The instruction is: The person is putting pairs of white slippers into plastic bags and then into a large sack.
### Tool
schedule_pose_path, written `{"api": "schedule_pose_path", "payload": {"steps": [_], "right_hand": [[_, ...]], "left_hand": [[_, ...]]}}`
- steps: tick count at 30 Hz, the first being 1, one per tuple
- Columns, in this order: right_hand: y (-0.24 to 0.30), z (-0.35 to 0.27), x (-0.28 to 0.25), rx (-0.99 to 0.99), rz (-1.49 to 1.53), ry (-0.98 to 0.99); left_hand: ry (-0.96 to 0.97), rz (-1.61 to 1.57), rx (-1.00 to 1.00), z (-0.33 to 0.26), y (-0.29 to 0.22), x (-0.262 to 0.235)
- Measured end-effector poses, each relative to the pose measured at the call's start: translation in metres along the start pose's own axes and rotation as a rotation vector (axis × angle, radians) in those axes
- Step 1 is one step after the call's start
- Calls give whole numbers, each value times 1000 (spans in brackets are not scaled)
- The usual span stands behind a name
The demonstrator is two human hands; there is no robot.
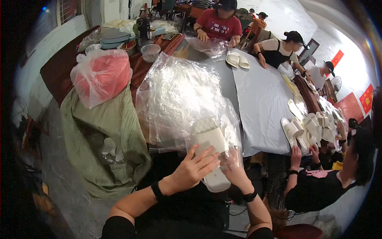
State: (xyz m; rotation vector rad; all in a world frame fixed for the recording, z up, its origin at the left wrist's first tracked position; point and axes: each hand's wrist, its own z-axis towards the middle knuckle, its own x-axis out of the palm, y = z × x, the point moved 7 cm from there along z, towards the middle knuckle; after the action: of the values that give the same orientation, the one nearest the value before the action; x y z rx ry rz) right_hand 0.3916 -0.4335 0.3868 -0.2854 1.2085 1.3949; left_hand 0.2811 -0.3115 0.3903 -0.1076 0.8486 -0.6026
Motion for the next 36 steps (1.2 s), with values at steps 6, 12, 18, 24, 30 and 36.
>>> {"api": "schedule_pose_path", "payload": {"steps": [6, 12, 18, 24, 30, 36], "right_hand": [[-14, 35, 22, 94, -111, 32], [-41, 85, 38, 224, -216, -122], [-95, 99, 90, 251, -152, 103], [-68, 69, 88, 298, -155, 114], [-50, 44, 82, 73, -285, 46], [-56, 48, 87, 111, -391, 40]], "left_hand": [[51, -37, 83, 5, 10, 4], [38, -82, 82, 12, 17, -6], [101, -67, 17, 9, 22, 0], [162, -69, -29, -4, 30, 2], [233, -74, -15, -9, 28, 14], [338, -6, 3, -11, 27, 20]]}}
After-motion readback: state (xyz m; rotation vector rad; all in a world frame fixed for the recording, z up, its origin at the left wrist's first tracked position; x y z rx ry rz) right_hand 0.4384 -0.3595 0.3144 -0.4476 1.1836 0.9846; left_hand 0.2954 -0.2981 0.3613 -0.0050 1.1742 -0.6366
